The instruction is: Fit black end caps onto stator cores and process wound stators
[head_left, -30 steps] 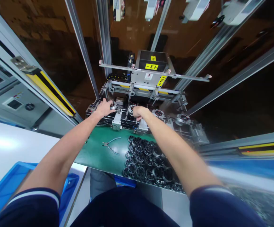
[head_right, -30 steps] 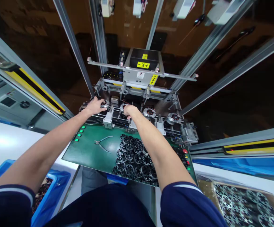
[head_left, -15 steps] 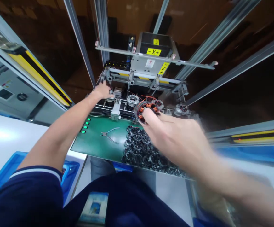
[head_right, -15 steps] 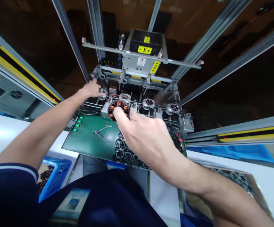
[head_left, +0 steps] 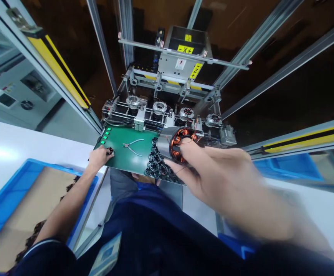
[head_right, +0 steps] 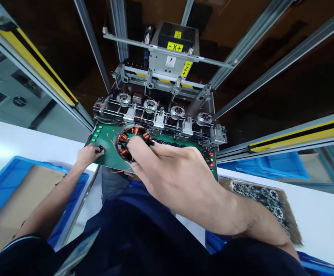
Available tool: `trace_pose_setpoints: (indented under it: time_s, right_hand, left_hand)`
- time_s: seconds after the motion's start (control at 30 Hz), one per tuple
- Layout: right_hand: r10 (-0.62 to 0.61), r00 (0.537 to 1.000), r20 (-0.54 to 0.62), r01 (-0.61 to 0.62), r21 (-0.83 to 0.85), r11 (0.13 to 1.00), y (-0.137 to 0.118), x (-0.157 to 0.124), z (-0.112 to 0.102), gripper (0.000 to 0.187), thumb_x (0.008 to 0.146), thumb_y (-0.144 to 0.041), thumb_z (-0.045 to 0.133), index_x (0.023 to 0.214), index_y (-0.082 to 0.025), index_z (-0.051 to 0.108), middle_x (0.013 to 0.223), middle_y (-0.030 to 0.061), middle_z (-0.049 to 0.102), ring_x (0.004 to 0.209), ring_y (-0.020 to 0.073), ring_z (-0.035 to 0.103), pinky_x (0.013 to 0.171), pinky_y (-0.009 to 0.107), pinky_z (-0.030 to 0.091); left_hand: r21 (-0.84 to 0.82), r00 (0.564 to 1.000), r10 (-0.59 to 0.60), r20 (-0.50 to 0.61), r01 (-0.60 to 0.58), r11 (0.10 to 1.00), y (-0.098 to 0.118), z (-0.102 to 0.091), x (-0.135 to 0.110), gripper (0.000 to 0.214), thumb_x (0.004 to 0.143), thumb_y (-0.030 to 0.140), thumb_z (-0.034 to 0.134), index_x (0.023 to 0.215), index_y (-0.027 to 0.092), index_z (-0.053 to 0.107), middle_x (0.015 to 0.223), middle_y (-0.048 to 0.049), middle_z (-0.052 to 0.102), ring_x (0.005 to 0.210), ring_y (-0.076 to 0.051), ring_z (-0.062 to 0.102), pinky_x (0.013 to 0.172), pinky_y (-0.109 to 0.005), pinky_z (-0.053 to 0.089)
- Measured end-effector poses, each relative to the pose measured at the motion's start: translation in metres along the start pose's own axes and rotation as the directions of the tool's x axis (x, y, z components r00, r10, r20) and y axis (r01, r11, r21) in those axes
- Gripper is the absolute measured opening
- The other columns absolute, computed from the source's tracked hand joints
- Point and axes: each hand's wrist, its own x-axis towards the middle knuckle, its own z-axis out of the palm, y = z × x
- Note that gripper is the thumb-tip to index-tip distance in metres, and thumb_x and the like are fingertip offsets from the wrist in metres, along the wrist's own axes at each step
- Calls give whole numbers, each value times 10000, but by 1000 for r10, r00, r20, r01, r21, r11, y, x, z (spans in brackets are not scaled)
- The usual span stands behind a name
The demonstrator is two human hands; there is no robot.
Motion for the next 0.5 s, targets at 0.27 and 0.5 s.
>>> trace_pose_setpoints:
  time_s: [0.27, 0.5]
  right_hand:
    - [20, 1000, 12, -21, 97, 995, -12, -20, -6, 231, 1292, -366, 490, 1153, -230, 615, 657, -73, 610, 554, 136, 607, 563, 304, 310]
    - [-4, 1000, 31, 2, 56, 998, -22, -25, -11, 210, 1277, -334, 509, 1190, -212, 656, 637, -70, 616, 515, 136, 542, 579, 284, 328]
  left_hand:
    - [-372, 924, 109, -368, -254, 893, 46, -63, -54, 377, 1149, 543, 721, 1416, 284, 778, 1680, -108, 728, 1574, -291, 704, 1348, -451, 579]
    - [-468, 428, 375, -822, -884, -18, 137, -164, -125, 307, 1101, 575, 867, 1356, 406, 883, 1375, -5, 881, 1293, -249, 843, 1076, -430, 733]
